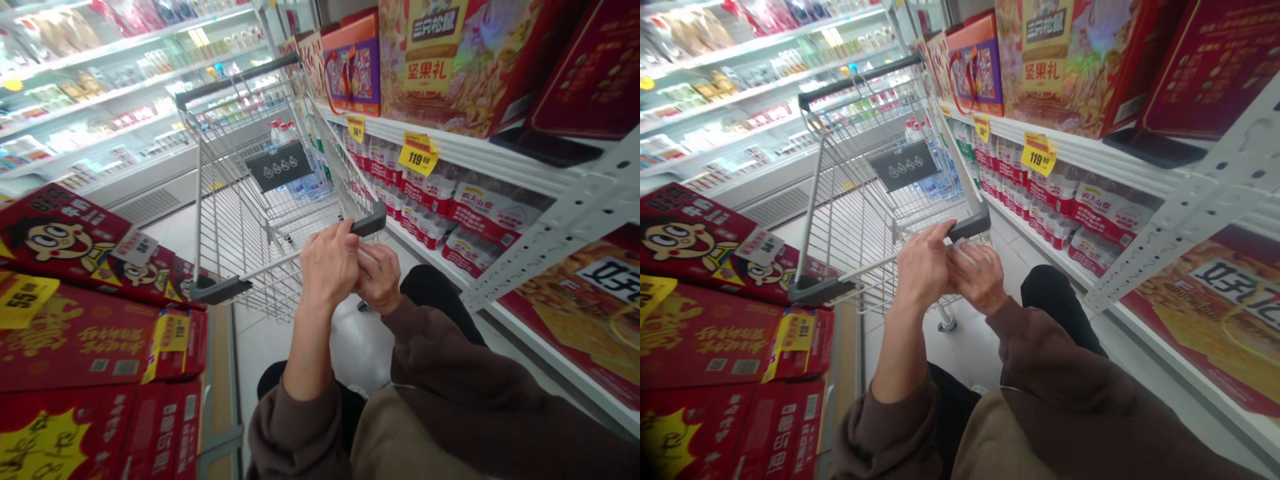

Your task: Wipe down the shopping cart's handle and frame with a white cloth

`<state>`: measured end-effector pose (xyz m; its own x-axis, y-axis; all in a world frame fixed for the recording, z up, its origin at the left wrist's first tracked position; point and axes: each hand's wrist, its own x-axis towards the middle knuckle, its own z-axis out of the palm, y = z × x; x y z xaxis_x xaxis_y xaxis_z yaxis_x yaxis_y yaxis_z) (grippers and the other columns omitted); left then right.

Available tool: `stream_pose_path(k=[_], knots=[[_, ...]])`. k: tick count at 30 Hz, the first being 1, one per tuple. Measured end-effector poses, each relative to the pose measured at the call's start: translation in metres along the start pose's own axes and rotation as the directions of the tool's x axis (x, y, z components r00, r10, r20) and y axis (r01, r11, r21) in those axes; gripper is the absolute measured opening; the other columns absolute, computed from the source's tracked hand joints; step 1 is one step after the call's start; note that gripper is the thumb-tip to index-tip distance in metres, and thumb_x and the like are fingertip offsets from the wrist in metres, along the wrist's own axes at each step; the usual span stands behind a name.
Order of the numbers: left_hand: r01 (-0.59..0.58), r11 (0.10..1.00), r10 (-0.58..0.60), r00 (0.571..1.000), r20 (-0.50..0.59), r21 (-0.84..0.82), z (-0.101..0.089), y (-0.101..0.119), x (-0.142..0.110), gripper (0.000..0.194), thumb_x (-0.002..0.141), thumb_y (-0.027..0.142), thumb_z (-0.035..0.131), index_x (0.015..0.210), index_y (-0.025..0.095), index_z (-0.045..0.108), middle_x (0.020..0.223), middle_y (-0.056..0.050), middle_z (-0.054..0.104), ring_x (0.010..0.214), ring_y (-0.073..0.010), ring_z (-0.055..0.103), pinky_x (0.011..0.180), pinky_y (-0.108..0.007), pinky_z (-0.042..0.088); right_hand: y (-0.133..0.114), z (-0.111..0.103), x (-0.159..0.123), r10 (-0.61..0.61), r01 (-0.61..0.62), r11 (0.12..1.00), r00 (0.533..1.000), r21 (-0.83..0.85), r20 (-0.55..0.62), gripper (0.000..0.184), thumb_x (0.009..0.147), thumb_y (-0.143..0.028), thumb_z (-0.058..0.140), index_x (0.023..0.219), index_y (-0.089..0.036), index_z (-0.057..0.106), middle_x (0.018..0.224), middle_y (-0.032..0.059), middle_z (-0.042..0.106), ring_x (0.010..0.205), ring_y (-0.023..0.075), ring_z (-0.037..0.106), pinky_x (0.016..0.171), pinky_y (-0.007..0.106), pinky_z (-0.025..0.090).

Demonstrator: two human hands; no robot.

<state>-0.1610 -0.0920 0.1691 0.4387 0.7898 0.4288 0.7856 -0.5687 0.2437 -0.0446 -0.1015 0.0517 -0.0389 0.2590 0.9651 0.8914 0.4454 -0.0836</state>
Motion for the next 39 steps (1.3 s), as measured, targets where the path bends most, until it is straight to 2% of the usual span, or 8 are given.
stream_pose_path(k=[7, 15, 18, 23, 26, 30, 34, 39], knots=[[0.143, 0.989, -0.144, 0.990, -0.010, -0.029, -0.033, -0.041, -0.025, 0.097, 0.092, 0.066, -0.014, 0.127, 0.026, 0.068, 0.118, -0.007, 0.073, 0.115, -0.0265, 0.065, 0.098, -0.044, 0.045, 0.060, -0.016, 0.000, 0.358, -0.384, 0.907, 0.920, -0.176, -0.161, 0.018, 0.090, -0.025, 0.060, 0.104, -0.022, 0.070, 0.111, 0.0080, 0.068, 0.108, 0.0236, 0.061, 0.095, 0.043, 0.049], [0.393, 0.916, -0.400, 0.904, -0.152, -0.079, -0.064, -0.081, -0.053, 0.105, 0.087, 0.071, -0.017, 0.117, 0.030, 0.074, 0.118, -0.003, 0.074, 0.127, -0.0263, 0.058, 0.116, -0.046, 0.033, -0.047, 0.013, 0.025, 0.074, -0.073, 0.995, 0.997, 0.068, -0.019, 0.023, 0.089, -0.020, 0.066, 0.110, -0.028, 0.068, 0.115, 0.0014, 0.070, 0.119, 0.0206, 0.056, 0.105, 0.041, 0.043], [0.451, 0.892, -0.451, 0.883, -0.129, -0.035, -0.070, -0.093, -0.065, 0.106, 0.086, 0.072, -0.017, 0.114, 0.031, 0.076, 0.112, -0.004, 0.076, 0.133, -0.0283, 0.053, 0.119, -0.048, 0.027, -0.047, 0.020, 0.023, -0.033, 0.032, 0.998, 0.999, 0.059, 0.001, 0.023, 0.089, -0.017, 0.066, 0.108, -0.030, 0.069, 0.115, -0.0016, 0.071, 0.119, 0.0183, 0.054, 0.105, 0.039, 0.041], [0.476, 0.879, -0.473, 0.871, -0.131, -0.012, -0.064, -0.087, -0.070, 0.108, 0.088, 0.070, -0.016, 0.106, 0.025, 0.080, 0.102, -0.008, 0.078, 0.112, -0.0285, 0.064, 0.105, -0.047, 0.040, -0.013, 0.017, 0.007, 0.191, -0.197, 0.979, 0.975, -0.048, -0.117, 0.015, 0.090, -0.027, 0.065, 0.104, -0.029, 0.071, 0.112, 0.0031, 0.070, 0.114, 0.0218, 0.056, 0.099, 0.042, 0.042], [0.445, 0.896, -0.442, 0.889, -0.119, -0.007, -0.053, -0.073, -0.061, 0.106, 0.089, 0.068, -0.017, 0.103, 0.028, 0.080, 0.093, -0.006, 0.078, 0.102, -0.0273, 0.067, 0.098, -0.047, 0.043, -0.036, 0.023, 0.010, 0.315, -0.328, 0.942, 0.937, -0.069, -0.153, 0.014, 0.091, -0.031, 0.063, 0.101, -0.027, 0.072, 0.109, 0.0061, 0.069, 0.111, 0.0243, 0.057, 0.095, 0.043, 0.044], [0.346, 0.938, -0.345, 0.927, -0.144, -0.022, -0.049, -0.064, -0.056, 0.101, 0.092, 0.066, -0.014, 0.108, 0.028, 0.078, 0.103, -0.006, 0.078, 0.106, -0.0265, 0.066, 0.098, -0.046, 0.044, -0.081, 0.035, 0.018, 0.139, -0.138, 0.990, 0.990, 0.040, -0.034, 0.021, 0.090, -0.024, 0.064, 0.109, -0.032, 0.070, 0.112, 0.0014, 0.071, 0.115, 0.0210, 0.057, 0.100, 0.041, 0.042], [0.253, 0.968, -0.251, 0.959, -0.130, -0.004, -0.061, -0.079, -0.068, 0.095, 0.093, 0.065, -0.011, 0.111, 0.029, 0.076, 0.110, -0.004, 0.076, 0.111, -0.0227, 0.064, 0.108, -0.045, 0.039, -0.049, 0.030, 0.013, 0.046, -0.047, 0.999, 0.999, -0.019, -0.028, 0.019, 0.090, -0.023, 0.063, 0.106, -0.032, 0.070, 0.112, -0.0003, 0.071, 0.115, 0.0197, 0.058, 0.100, 0.039, 0.042], [0.292, 0.946, -0.316, 0.924, -0.216, -0.138, -0.065, -0.096, -0.077, 0.105, 0.090, 0.061, -0.022, 0.097, 0.029, 0.077, 0.095, -0.004, 0.077, 0.106, -0.0208, 0.064, 0.117, -0.047, 0.030, -0.012, 0.024, 0.017, 0.295, -0.339, 0.927, 0.923, -0.158, -0.245, 0.012, 0.090, -0.027, 0.064, 0.099, -0.025, 0.072, 0.106, 0.0074, 0.070, 0.105, 0.0246, 0.059, 0.092, 0.043, 0.045]])
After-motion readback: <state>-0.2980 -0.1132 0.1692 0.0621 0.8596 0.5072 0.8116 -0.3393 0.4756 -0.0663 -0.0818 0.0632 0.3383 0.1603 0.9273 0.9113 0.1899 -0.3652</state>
